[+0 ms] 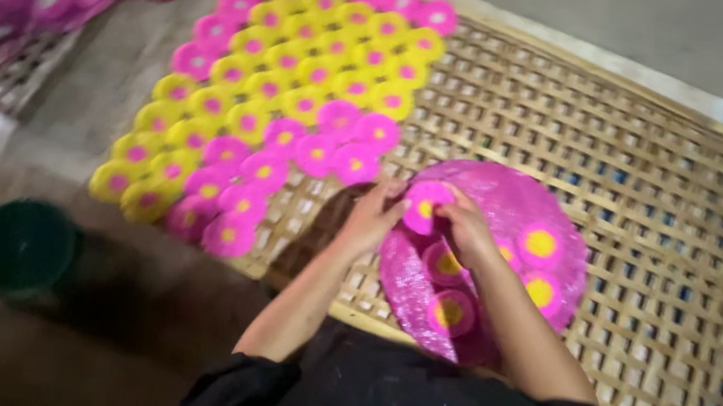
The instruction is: The person arranges pink and yellow circular decorative items on a woven bamboo mat. They pick up the items from a plastic-covered pile and place them in neat rows on the mat.
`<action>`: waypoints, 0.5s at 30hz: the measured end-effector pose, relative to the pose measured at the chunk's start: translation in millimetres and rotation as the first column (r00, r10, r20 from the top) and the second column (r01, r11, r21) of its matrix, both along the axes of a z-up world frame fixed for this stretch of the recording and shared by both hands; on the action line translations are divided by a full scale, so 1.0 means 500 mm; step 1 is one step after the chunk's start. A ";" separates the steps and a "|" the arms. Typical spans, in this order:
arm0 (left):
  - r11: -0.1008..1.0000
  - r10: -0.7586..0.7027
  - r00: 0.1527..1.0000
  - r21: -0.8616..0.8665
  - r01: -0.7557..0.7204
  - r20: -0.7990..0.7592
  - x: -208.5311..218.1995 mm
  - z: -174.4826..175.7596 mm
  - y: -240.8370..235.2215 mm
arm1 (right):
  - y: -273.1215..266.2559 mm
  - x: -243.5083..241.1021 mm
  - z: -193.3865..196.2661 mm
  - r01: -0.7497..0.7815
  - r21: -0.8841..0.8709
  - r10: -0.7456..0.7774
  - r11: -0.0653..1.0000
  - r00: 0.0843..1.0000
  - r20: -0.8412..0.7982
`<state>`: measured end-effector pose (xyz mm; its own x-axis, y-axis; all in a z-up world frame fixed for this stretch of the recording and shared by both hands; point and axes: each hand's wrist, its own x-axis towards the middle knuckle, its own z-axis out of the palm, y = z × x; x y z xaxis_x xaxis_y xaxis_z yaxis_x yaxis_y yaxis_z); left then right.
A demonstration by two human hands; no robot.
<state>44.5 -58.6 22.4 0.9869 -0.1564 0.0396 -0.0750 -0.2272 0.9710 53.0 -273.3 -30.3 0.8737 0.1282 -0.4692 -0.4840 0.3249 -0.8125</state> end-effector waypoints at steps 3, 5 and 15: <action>0.979 0.167 0.921 -0.055 -0.198 -0.353 -0.029 -0.052 0.147 | 0.182 0.050 0.000 -0.227 -0.137 0.222 0.964 0.974 -0.052; 0.936 0.335 0.929 0.171 -0.308 -0.159 -0.040 -0.066 0.220 | 0.276 0.070 0.003 -0.182 -0.607 0.431 0.774 0.853 0.294; 0.659 0.475 0.874 0.617 -0.429 0.101 -0.044 -0.015 0.325 | 0.464 0.087 0.002 0.040 -0.817 0.630 0.575 0.615 0.474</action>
